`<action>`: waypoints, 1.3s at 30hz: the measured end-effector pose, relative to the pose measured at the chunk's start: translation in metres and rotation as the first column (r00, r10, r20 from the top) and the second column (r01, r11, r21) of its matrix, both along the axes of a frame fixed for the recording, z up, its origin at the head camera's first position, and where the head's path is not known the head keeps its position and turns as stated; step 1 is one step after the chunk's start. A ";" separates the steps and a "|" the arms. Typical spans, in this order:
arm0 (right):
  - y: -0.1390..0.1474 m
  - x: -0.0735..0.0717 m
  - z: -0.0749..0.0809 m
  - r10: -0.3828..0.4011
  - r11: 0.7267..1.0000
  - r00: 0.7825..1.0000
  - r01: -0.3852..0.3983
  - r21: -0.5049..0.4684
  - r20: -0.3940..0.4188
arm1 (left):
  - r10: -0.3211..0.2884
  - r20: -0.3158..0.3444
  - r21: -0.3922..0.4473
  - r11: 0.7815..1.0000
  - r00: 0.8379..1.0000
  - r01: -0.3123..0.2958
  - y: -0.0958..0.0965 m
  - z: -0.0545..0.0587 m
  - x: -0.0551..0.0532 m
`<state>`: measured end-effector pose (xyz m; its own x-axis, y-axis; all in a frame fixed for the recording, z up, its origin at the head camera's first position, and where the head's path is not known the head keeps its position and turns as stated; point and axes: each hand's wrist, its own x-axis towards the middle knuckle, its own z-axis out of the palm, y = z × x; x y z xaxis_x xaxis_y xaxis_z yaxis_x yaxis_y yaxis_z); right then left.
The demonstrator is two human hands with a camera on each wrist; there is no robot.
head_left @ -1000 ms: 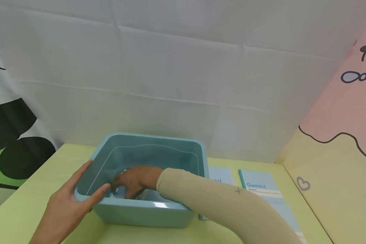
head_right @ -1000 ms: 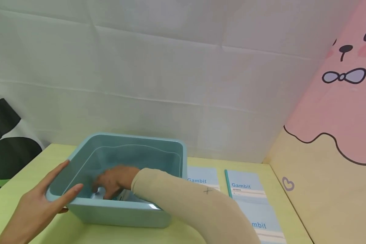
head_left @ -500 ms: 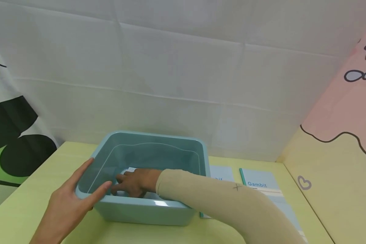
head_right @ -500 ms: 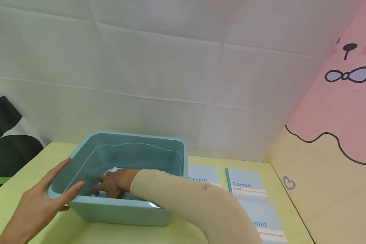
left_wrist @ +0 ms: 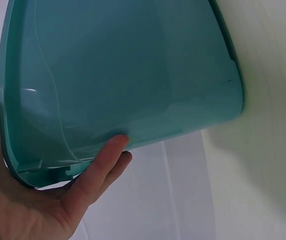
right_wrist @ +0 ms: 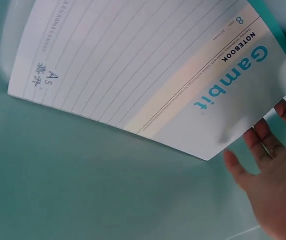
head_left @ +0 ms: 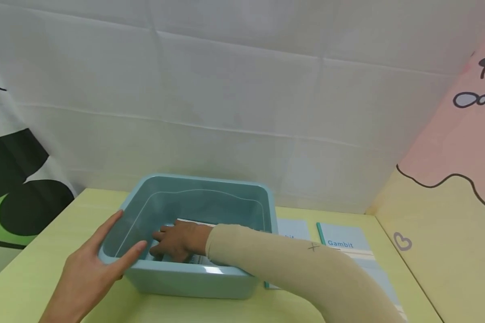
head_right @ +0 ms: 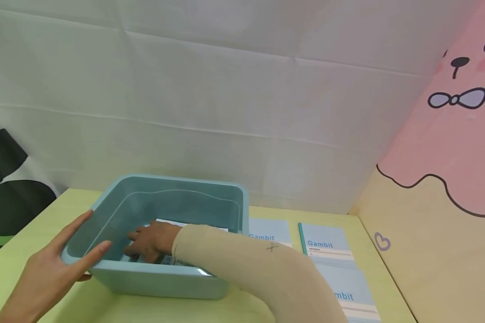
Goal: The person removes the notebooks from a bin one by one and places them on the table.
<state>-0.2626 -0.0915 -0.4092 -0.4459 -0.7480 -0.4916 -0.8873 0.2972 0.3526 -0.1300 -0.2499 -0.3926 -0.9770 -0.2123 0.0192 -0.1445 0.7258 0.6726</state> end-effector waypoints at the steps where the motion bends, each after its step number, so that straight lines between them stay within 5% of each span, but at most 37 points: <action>1: 0.000 0.000 0.000 0.001 1.000 1.000 -0.001 0.007 -0.009 | 0.002 -0.007 0.001 1.000 1.000 -0.002 0.000 -0.001 0.001; 7: -0.001 -0.004 0.002 0.020 1.000 0.999 -0.020 0.005 -0.028 | -0.001 0.021 0.003 1.000 1.000 0.001 -0.001 0.000 -0.001; 14: 0.001 -0.013 0.008 0.112 0.994 0.977 -0.107 0.034 -0.182 | -0.004 0.051 0.006 1.000 0.999 0.004 -0.001 0.005 -0.002; 29: 0.014 -0.018 0.040 -0.024 0.983 0.904 -0.055 -0.173 -0.426 | -0.014 0.023 -0.007 1.000 1.000 0.014 -0.003 0.003 -0.002; 34: 0.017 -0.019 0.056 -0.113 0.951 0.897 -0.027 -0.308 -0.427 | -0.019 0.006 -0.012 1.000 1.000 0.019 -0.003 0.002 -0.001; 39: 0.025 -0.023 0.079 -0.241 0.868 0.904 0.038 -0.495 -0.354 | -0.008 0.016 -0.024 1.000 1.000 0.009 -0.001 0.003 -0.001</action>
